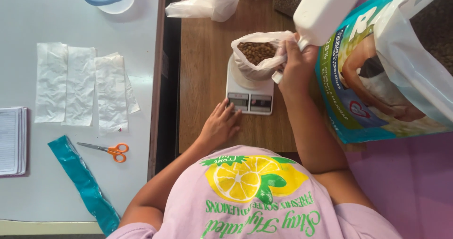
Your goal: Portioning cat food from a large bag into smaller plastic bags using a scoop and a digital scale.
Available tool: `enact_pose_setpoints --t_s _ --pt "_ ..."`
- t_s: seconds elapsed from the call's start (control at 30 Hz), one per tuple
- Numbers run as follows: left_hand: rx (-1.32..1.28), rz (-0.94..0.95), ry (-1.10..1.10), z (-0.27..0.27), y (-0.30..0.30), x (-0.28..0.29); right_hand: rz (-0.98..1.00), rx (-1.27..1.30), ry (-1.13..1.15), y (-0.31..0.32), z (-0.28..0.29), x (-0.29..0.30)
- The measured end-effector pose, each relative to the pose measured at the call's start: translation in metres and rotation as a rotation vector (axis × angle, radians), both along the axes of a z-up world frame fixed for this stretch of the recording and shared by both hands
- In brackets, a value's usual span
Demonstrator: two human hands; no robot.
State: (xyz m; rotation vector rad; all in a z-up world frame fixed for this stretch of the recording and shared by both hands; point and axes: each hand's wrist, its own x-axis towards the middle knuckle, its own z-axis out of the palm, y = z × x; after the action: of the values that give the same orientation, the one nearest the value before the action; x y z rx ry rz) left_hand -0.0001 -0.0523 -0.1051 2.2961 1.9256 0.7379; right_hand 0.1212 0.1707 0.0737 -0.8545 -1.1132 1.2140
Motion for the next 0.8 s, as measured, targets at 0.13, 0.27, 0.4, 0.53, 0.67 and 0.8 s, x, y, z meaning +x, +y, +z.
enact_pose_setpoints --t_s 0.13,0.27,0.4,0.53,0.67,0.8 --pt "0.035 -0.008 -0.035 -0.001 -0.015 0.001 0.010 -0.110 -0.138 -0.010 -0.006 -0.005" --pt "0.100 0.102 -0.379 0.020 0.024 -0.019 -0.065 0.002 -0.269 0.007 -0.035 0.011" --pt "0.397 0.111 -0.297 0.106 0.082 -0.042 0.012 0.240 -0.573 0.002 -0.003 0.022" --pt "0.481 -0.038 -0.027 0.158 0.142 -0.074 -0.005 0.441 -0.887 0.014 0.019 0.029" --pt "0.276 -0.097 -0.032 0.193 0.147 -0.088 -0.045 0.551 -0.921 0.024 0.053 0.036" --pt "0.388 -0.149 -0.017 0.211 0.150 -0.086 -0.027 0.608 -0.906 0.020 0.072 0.040"
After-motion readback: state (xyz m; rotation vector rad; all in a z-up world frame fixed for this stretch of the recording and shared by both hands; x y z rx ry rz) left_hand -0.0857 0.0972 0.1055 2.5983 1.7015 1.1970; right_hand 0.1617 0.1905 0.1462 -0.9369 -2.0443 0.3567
